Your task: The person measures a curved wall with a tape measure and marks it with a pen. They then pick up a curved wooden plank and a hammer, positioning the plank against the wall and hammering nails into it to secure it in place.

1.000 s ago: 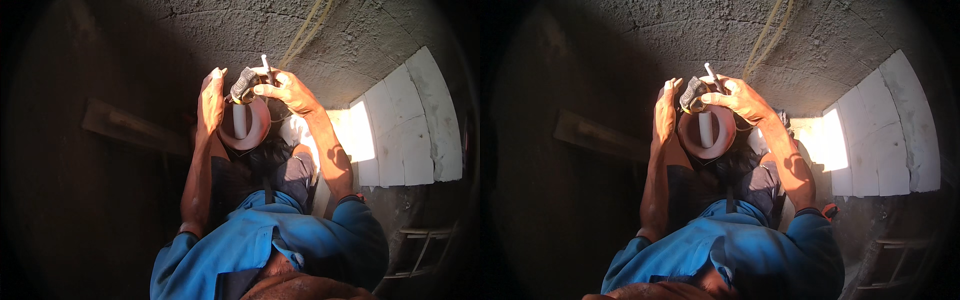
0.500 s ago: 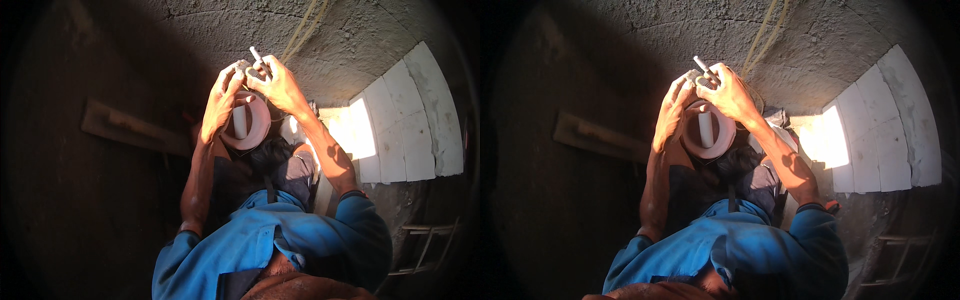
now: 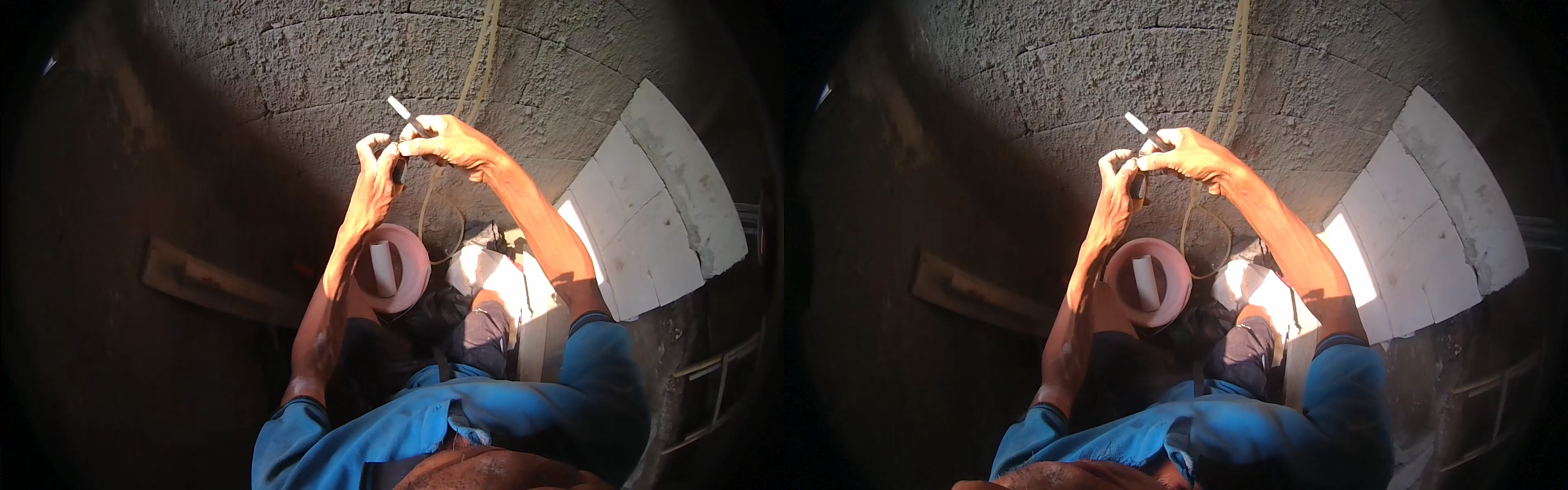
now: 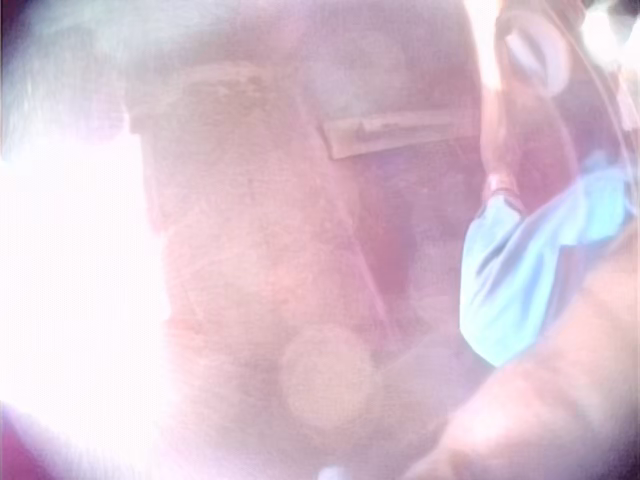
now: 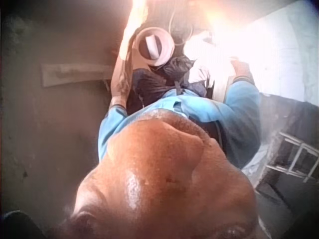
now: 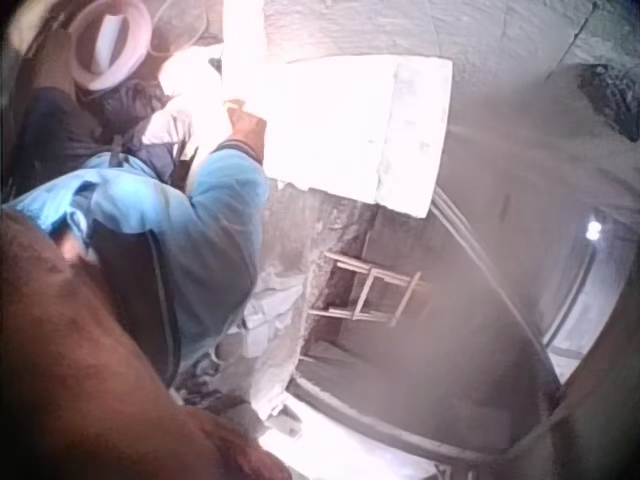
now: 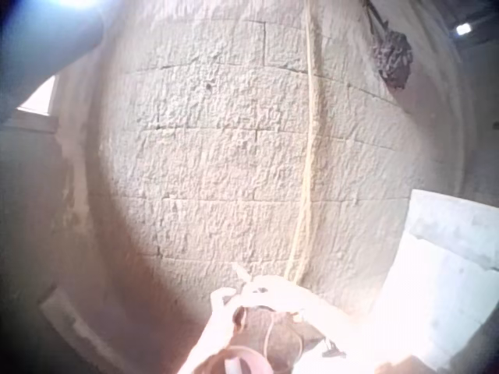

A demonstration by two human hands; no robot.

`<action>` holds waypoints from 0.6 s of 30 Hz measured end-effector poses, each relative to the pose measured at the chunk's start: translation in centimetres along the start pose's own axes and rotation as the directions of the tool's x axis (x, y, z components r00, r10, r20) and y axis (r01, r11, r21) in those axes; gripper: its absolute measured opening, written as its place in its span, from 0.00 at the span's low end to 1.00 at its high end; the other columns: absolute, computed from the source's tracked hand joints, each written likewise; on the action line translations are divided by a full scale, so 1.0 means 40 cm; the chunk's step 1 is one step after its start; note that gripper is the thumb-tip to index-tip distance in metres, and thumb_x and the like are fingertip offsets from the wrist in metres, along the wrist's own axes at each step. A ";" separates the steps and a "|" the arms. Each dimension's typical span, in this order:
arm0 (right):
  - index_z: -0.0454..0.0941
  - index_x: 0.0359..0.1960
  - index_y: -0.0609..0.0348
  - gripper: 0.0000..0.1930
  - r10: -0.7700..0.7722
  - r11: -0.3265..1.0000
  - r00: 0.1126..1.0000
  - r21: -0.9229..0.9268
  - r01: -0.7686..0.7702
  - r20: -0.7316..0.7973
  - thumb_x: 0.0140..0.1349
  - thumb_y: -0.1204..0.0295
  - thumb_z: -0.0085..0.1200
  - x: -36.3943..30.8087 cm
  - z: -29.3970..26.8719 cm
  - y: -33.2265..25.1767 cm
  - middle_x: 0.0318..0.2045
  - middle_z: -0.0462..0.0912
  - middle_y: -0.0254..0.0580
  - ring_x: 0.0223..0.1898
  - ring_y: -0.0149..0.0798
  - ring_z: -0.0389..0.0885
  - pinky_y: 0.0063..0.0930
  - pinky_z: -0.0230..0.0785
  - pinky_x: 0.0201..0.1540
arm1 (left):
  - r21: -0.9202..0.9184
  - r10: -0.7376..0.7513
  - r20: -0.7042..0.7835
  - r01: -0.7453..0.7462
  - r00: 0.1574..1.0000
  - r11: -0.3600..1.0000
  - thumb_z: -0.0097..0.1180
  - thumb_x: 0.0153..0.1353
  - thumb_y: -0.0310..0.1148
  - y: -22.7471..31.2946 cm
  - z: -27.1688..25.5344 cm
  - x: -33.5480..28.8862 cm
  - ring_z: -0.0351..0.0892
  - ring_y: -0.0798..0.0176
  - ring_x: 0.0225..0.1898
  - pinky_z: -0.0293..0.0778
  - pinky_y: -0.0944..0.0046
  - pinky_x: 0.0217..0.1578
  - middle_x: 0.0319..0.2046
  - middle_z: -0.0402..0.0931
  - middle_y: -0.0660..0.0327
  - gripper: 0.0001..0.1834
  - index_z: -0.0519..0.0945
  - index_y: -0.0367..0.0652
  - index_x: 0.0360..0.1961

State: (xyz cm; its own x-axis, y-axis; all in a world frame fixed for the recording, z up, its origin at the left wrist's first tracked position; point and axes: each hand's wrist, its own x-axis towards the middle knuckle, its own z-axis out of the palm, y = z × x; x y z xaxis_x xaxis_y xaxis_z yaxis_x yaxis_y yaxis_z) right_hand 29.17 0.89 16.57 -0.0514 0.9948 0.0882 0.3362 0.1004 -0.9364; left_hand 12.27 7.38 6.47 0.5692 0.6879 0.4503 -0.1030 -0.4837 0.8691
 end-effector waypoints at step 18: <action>0.82 0.32 0.55 0.09 -0.577 0.813 0.578 -0.469 0.344 -0.577 0.53 0.66 0.67 0.564 -0.355 -0.262 0.21 0.81 0.35 0.22 0.30 0.75 0.26 0.66 0.25 | -0.316 -0.058 -0.229 -0.018 0.972 0.949 0.53 0.70 0.48 -0.037 0.006 0.505 0.76 0.73 0.29 0.70 0.69 0.30 0.27 0.79 0.67 0.18 0.80 0.44 0.36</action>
State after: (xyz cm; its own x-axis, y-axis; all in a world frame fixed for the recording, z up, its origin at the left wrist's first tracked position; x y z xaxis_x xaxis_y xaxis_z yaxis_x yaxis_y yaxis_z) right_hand 37.84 22.56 33.19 0.3186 0.5276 0.7875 0.6972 0.4324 -0.5718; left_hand 24.11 21.87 14.25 0.3725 0.8202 0.4342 -0.3658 -0.3002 0.8809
